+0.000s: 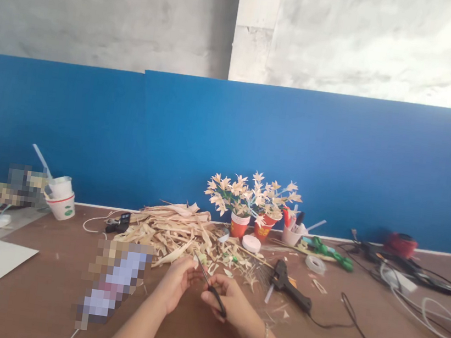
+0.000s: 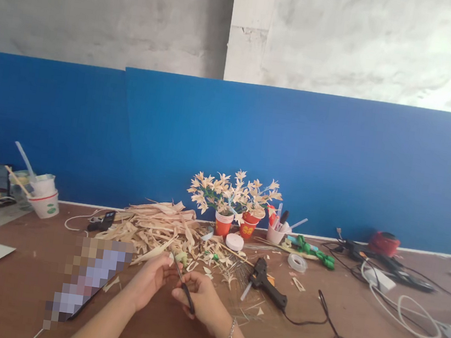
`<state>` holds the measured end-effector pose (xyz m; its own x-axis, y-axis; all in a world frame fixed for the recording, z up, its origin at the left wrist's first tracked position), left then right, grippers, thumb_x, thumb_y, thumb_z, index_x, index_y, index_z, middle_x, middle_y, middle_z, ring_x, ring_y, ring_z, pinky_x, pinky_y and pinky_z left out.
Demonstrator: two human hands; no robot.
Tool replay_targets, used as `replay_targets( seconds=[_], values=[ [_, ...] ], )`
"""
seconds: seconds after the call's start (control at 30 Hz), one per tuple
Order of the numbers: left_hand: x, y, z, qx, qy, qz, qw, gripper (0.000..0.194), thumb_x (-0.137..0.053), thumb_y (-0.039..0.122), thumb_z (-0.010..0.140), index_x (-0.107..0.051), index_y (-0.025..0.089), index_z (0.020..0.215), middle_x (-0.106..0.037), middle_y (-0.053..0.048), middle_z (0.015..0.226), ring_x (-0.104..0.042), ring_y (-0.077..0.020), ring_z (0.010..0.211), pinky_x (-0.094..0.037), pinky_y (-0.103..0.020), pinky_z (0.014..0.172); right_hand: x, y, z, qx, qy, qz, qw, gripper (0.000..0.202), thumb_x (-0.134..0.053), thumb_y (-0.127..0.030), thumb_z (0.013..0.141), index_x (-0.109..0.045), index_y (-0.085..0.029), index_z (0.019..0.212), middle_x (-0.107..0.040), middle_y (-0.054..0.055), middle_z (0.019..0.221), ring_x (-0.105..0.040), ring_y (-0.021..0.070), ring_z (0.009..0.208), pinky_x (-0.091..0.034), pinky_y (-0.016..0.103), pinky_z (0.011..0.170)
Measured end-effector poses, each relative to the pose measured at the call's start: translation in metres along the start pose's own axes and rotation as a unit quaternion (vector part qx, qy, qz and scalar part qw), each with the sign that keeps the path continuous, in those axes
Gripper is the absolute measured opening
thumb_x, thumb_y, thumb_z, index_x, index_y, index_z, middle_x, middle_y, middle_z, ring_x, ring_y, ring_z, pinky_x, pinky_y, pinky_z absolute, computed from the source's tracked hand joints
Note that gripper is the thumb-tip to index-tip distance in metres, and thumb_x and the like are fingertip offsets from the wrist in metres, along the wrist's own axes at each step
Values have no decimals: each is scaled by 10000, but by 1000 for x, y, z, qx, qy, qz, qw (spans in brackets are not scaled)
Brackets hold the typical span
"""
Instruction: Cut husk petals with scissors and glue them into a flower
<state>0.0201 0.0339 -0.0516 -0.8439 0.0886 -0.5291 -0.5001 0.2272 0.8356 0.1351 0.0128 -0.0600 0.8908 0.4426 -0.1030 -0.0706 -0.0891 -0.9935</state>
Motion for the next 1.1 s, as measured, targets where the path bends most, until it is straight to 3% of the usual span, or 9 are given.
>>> replay_targets(
  seconds=[0.3, 0.5, 0.6, 0.67, 0.77, 0.87, 1.0, 1.1],
  values=[
    [8, 1, 4, -17, 53, 82, 995, 205, -685, 230, 591, -564, 145, 734, -658, 11, 593, -584, -92, 543, -423, -207, 602, 20, -5, 3, 17, 103, -18, 994, 460, -720, -518, 569, -496, -174, 778, -484, -77, 439, -398, 58, 330, -283, 157, 307],
    [9, -4, 7, -31, 49, 186, 981, 209, -638, 241, 635, -651, 128, 810, -707, -34, 704, -617, -122, 603, -444, -237, 632, 44, -8, 5, 116, 224, 22, 967, 455, -748, -434, 554, -513, -176, 846, -549, -48, 552, -476, 90, 441, -385, 199, 417],
    [4, -7, 7, -68, 38, 312, 947, 194, -600, 233, 660, -679, 131, 804, -713, -50, 710, -628, -162, 620, -466, -279, 647, 59, -14, -1, 152, 301, 4, 941, 434, -732, -394, 584, -529, -164, 891, -578, -22, 596, -514, 116, 511, -399, 218, 479],
    [-5, -10, 4, -110, 21, 414, 903, 183, -561, 196, 678, -699, 146, 786, -718, -57, 733, -640, -189, 683, -472, -300, 690, 65, -17, -5, 157, 327, -11, 932, 429, -707, -416, 607, -538, -153, 900, -589, -5, 601, -525, 131, 520, -396, 228, 482],
    [-18, -15, -3, -166, -13, 523, 836, 214, -526, 161, 696, -717, 179, 792, -718, -57, 808, -638, -203, 787, -461, -308, 761, 67, -18, -6, 145, 333, -36, 931, 443, -684, -450, 626, -548, -144, 916, -598, 7, 602, -525, 140, 504, -380, 230, 459],
    [-22, -14, -7, -208, -21, 575, 791, 237, -518, 177, 718, -708, 191, 859, -696, -61, 823, -620, -204, 774, -467, -307, 727, 66, -18, -5, 129, 324, -67, 935, 466, -690, -453, 615, -574, -136, 937, -611, 19, 629, -541, 156, 539, -405, 240, 480],
    [-11, 1, -5, -266, 23, 588, 764, 273, -468, 141, 748, -688, 206, 896, -681, -65, 885, -593, -210, 883, -452, -326, 801, 61, -26, -9, 132, 319, -125, 930, 397, -673, -404, 646, -608, -130, 925, -603, 11, 623, -537, 144, 561, -420, 228, 507],
    [2, 8, 1, -271, 58, 573, 772, 285, -462, 116, 733, -684, 208, 886, -684, -64, 926, -584, -219, 929, -436, -358, 855, 48, -33, -11, 115, 262, -170, 943, 269, -645, -360, 670, -610, -145, 829, -528, -37, 506, -486, 103, 458, -365, 191, 432]
  ],
)
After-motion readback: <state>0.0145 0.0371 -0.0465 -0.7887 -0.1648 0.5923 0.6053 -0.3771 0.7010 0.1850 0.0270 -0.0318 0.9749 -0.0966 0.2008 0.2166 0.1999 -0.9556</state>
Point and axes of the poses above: each hand's wrist, its own z-axis towards the middle knuckle, its own x-axis out of the back of the hand, y = z × x, the point moved 6 cm from there along z, towards the middle knuckle
